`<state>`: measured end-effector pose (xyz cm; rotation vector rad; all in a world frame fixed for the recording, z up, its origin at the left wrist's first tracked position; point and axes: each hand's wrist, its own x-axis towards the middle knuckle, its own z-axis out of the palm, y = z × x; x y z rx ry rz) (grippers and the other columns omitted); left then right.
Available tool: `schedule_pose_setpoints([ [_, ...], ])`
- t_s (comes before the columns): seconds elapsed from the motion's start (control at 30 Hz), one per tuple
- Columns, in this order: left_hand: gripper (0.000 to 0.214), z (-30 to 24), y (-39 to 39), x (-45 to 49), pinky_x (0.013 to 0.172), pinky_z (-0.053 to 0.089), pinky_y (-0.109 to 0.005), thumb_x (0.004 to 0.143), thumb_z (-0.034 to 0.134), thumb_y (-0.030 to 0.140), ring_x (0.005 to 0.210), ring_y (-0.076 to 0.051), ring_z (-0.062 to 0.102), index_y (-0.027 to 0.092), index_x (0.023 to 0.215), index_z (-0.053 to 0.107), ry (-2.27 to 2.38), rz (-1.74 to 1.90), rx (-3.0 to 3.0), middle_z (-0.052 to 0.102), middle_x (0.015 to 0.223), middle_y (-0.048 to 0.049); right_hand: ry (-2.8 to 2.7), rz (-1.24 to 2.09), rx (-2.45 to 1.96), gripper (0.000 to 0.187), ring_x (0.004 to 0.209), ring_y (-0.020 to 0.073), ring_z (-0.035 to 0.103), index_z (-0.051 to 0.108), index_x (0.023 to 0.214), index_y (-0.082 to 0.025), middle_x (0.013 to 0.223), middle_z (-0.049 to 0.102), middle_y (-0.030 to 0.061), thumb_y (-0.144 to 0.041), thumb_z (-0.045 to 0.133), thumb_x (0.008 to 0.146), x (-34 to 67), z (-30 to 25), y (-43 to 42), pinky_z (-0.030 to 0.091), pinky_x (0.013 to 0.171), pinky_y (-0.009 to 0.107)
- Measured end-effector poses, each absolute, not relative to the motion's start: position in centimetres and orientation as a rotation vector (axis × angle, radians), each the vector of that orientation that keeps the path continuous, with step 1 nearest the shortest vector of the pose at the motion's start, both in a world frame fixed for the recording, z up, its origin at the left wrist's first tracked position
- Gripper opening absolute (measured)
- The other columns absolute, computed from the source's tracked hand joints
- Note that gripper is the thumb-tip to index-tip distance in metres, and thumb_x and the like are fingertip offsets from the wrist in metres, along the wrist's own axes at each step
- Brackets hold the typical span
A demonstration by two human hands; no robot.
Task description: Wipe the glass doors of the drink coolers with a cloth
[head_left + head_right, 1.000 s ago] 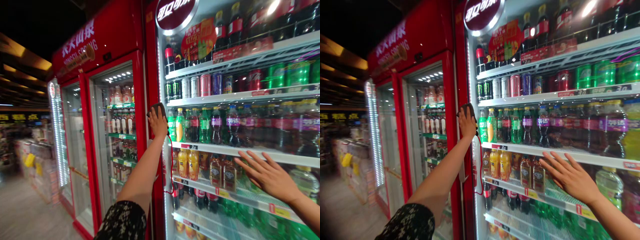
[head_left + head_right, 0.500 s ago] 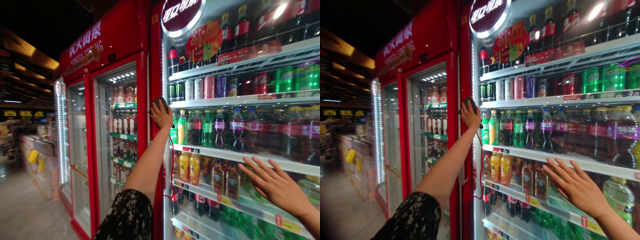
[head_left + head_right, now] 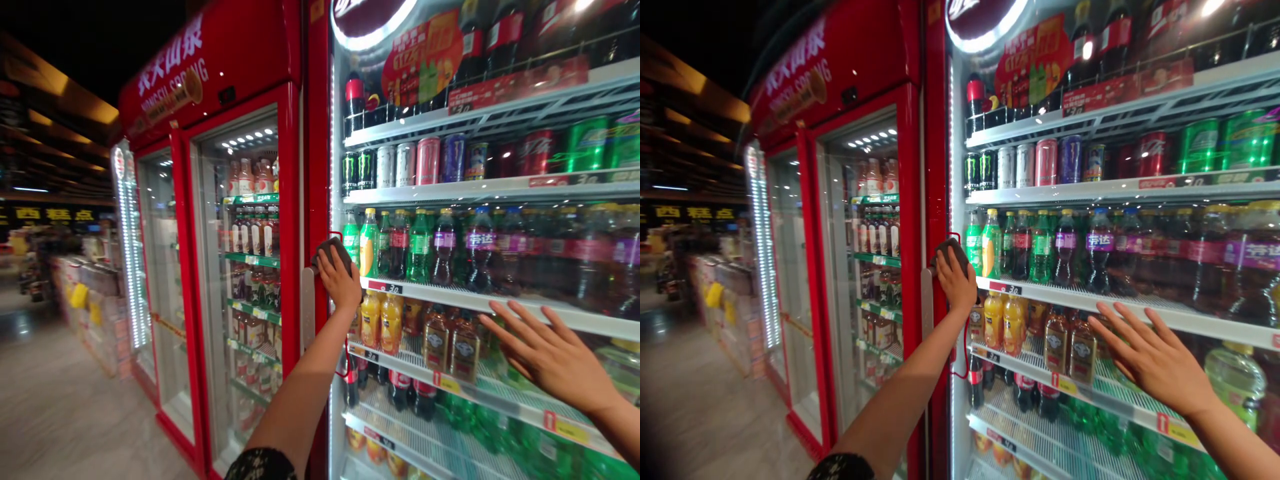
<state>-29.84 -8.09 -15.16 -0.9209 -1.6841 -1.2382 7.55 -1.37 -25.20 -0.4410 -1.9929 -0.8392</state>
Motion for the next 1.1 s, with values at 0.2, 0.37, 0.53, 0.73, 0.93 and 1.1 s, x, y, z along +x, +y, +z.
schedule_pose_setpoints([
  [0.2, 0.069, -23.0, -9.3, -28.2, 0.126, 0.024, -0.054, 0.096, 0.05, 0.034, 0.158, -0.034, 0.011, 0.015, 0.159, 0.029, -1.683, -1.153, -1.124, 0.017, 0.17, -0.018, -1.995, -0.847, -0.444, 0.059, 0.151, 0.0259, 0.033, 0.026, 0.159, -0.041, 0.162, 0.039, 0.0012, -0.056, 0.036, 0.102, 7.8, -25.2, -1.4, 0.015, 0.127, 0.051],
  [0.37, 0.07, -25.4, -10.2, -29.3, 0.124, 0.028, -0.052, 0.098, 0.048, 0.035, 0.157, -0.034, 0.013, 0.013, 0.16, 0.026, -1.798, -1.201, -1.084, 0.014, 0.169, -0.0212, -1.995, -0.845, -0.447, 0.059, 0.15, 0.0273, 0.036, 0.026, 0.159, -0.042, 0.162, 0.038, 0.0009, -0.055, 0.035, 0.102, 7.9, -25.2, -1.4, 0.017, 0.126, 0.052],
  [0.53, 0.071, -21.0, -8.3, -29.4, 0.12, 0.032, -0.055, 0.099, 0.044, 0.037, 0.153, -0.038, 0.026, 0.01, 0.16, 0.022, -1.931, -1.485, -0.755, 0.021, 0.165, -0.028, -1.997, -0.827, -0.469, 0.061, 0.148, 0.0296, 0.04, 0.027, 0.159, -0.043, 0.162, 0.038, -0.0003, -0.052, 0.041, 0.1, 8.0, -25.3, -1.4, 0.018, 0.126, 0.052],
  [0.73, 0.068, -24.3, -9.0, -28.7, 0.121, 0.03, -0.056, 0.1, 0.039, 0.036, 0.155, -0.037, 0.021, 0.009, 0.16, 0.022, -1.905, -1.488, -0.816, 0.018, 0.166, -0.0283, -2.041, -0.797, -0.503, 0.068, 0.146, 0.0324, 0.042, 0.025, 0.159, -0.044, 0.164, 0.035, -0.0008, -0.051, 0.05, 0.096, 8.2, -25.3, -1.5, 0.017, 0.126, 0.052],
  [0.93, 0.069, -23.5, -8.1, -28.3, 0.12, 0.029, -0.061, 0.1, 0.038, 0.033, 0.155, -0.037, 0.02, 0.009, 0.161, 0.019, -1.941, -1.58, -0.681, 0.02, 0.165, -0.0293, -2.045, -0.791, -0.501, 0.063, 0.148, 0.0315, 0.039, 0.027, 0.158, -0.043, 0.163, 0.036, 0.0003, -0.055, 0.044, 0.099, 8.2, -25.5, -1.3, 0.015, 0.127, 0.052],
  [1.1, 0.069, -23.6, -7.9, -25.9, 0.125, 0.024, -0.057, 0.098, 0.047, 0.03, 0.157, -0.033, 0.012, 0.016, 0.161, 0.023, -1.772, -1.327, -0.966, 0.015, 0.169, -0.0204, -2.049, -0.81, -0.506, 0.063, 0.15, 0.0302, 0.035, 0.027, 0.159, -0.042, 0.164, 0.035, 0.001, -0.054, 0.046, 0.1, 8.2, -25.4, -1.3, 0.014, 0.127, 0.051],
])
